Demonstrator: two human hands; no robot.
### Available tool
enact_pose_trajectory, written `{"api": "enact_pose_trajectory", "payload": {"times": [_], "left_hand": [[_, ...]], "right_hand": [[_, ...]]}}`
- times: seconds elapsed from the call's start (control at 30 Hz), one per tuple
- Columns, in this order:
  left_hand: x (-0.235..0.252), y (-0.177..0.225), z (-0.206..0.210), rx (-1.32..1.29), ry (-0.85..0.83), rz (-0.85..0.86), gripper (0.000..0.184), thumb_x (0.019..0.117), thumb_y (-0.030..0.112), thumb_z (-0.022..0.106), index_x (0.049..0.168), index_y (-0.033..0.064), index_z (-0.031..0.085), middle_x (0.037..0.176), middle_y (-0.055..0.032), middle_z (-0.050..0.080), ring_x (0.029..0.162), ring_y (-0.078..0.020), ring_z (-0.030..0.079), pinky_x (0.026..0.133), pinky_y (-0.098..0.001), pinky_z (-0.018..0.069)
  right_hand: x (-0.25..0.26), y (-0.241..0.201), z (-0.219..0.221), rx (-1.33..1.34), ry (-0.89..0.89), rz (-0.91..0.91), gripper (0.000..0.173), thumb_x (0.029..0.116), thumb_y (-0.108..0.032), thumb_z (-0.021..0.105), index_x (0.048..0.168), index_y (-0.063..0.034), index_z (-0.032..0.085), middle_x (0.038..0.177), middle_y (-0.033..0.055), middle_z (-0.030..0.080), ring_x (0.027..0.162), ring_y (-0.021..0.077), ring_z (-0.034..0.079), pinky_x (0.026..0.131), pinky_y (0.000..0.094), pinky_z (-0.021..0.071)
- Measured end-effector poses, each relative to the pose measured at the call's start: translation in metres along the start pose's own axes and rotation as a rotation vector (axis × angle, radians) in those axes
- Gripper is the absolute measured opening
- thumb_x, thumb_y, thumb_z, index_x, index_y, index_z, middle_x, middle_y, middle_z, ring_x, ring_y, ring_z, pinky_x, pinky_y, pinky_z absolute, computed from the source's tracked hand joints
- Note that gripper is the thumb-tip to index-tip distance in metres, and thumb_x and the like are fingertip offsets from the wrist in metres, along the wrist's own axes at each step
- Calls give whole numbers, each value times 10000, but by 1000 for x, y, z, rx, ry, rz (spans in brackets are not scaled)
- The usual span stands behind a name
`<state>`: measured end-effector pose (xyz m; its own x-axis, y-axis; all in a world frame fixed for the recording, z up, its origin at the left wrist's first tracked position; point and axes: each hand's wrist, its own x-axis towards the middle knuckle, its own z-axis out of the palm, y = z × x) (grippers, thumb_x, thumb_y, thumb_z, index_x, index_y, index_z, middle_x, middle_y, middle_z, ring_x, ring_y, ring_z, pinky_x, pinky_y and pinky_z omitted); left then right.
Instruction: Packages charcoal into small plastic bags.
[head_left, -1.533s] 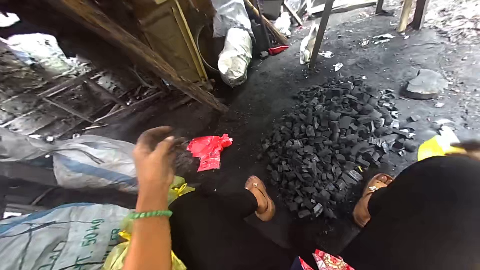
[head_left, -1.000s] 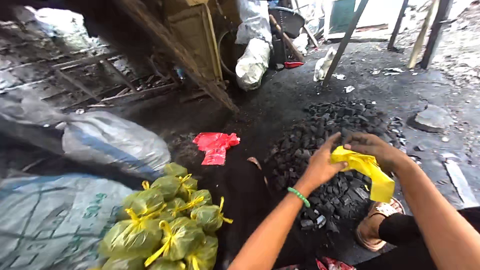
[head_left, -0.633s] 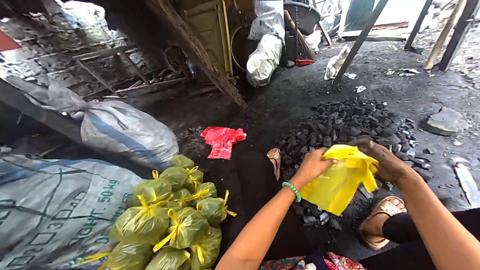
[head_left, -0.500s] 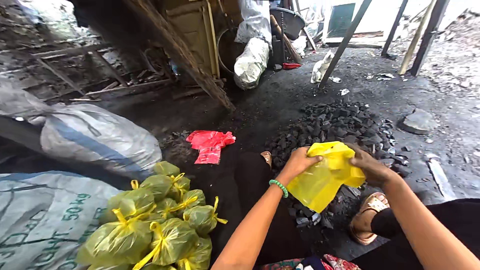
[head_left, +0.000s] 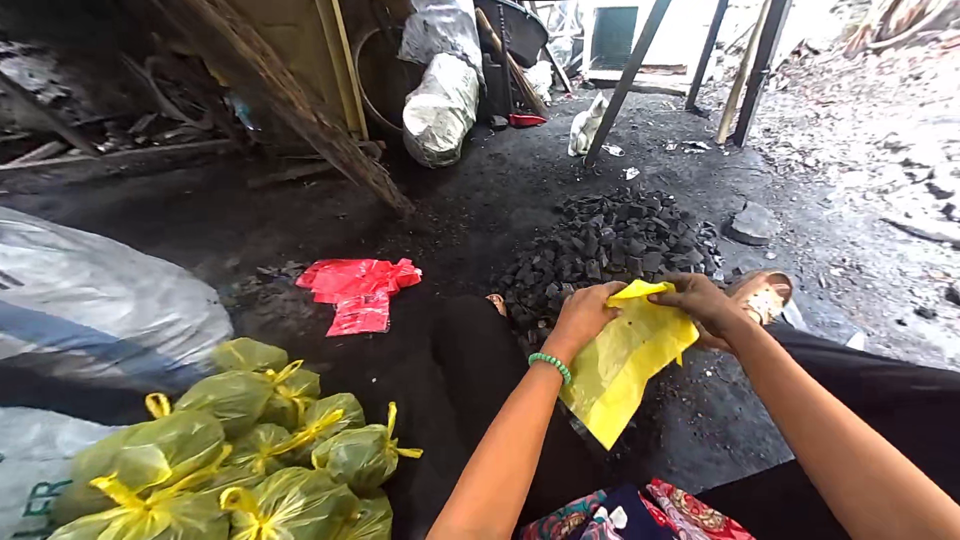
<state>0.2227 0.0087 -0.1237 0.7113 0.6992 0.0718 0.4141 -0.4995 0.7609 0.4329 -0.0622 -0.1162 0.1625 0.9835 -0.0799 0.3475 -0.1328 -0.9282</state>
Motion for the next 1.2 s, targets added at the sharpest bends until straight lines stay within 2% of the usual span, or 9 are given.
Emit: {"api": "enact_pose_trajectory", "payload": {"times": [0.1, 0.23, 0.37, 0.6, 0.73, 0.83, 0.9, 1.03, 1.2], "left_hand": [[6, -8, 7, 156, -43, -49, 390, 1003, 23, 578, 1381, 100, 636, 1339, -179, 653, 1268, -375, 596, 1084, -623, 405], [9, -19, 6, 47, -20, -133, 348, 1021, 14, 545, 1362, 10, 617, 1269, -248, 659, 1207, -403, 621, 1056, -586, 446], [7, -24, 6, 5, -28, -215, 330, 1012, 37, 580, 1337, 6, 631, 1253, -247, 664, 1191, -405, 626, 1041, -604, 451], [-4, -21, 13, 163, -72, -248, 360, 1007, 22, 561, 1359, 61, 626, 1260, -241, 663, 1212, -458, 594, 1018, -700, 393], [-11, -24, 9, 93, 31, -225, 408, 1011, 16, 547, 1407, 100, 592, 1255, -259, 660, 1196, -496, 592, 997, -729, 392], [-8, -26, 7, 66, 47, -224, 485, 1018, 3, 513, 1474, 168, 531, 1323, -239, 633, 1223, -504, 574, 983, -741, 395], [-4, -30, 7, 72, -9, -257, 561, 1019, -15, 488, 1524, 230, 479, 1397, -211, 598, 1272, -482, 552, 1003, -736, 386], [0, -40, 7, 148, -216, -371, 678, 1025, -6, 491, 1593, 340, 353, 1437, -175, 583, 1324, -423, 536, 1073, -698, 355], [-12, -41, 13, 174, -196, -342, 683, 986, -14, 560, 1579, 284, 401, 1360, -222, 623, 1262, -469, 562, 1017, -723, 383]], "right_hand": [[17, 37, -4, -132, 75, -182, 192, 900, 60, 672, 1087, 17, 680, 911, 165, 703, 743, 214, 666, 681, 419, 573], [23, 29, -4, -16, 33, 50, 534, 876, 67, 723, 1369, 15, 525, 1073, 188, 690, 840, 201, 664, 766, 395, 563], [34, 39, 0, -44, -101, 158, 722, 819, 95, 776, 1457, 18, 445, 1250, 295, 612, 1046, 373, 654, 905, 530, 548], [34, 60, 25, 270, -88, 133, 698, 848, 135, 653, 1481, -73, 447, 1090, 196, 669, 818, 238, 664, 717, 394, 564], [38, 63, 45, 584, 114, 219, 393, 1076, -245, 510, 1449, -137, 452, 1115, 87, 650, 876, 151, 662, 773, 365, 580], [34, 59, 49, 539, 16, 441, 665, 1040, -660, 300, 1374, -142, 547, 1091, 89, 693, 941, 185, 686, 813, 415, 587], [29, 57, 47, 537, -23, 476, 780, 1022, -715, 200, 1408, -115, 513, 1158, 121, 667, 1005, 216, 664, 861, 449, 563], [22, 65, 38, 464, -122, 274, 396, 1087, -296, 433, 1428, -95, 452, 1082, 102, 660, 864, 168, 669, 756, 358, 580], [17, 68, 42, 546, -209, 152, 846, 782, -85, 707, 1532, -213, 337, 1102, 76, 688, 862, 159, 711, 754, 335, 617]]}}
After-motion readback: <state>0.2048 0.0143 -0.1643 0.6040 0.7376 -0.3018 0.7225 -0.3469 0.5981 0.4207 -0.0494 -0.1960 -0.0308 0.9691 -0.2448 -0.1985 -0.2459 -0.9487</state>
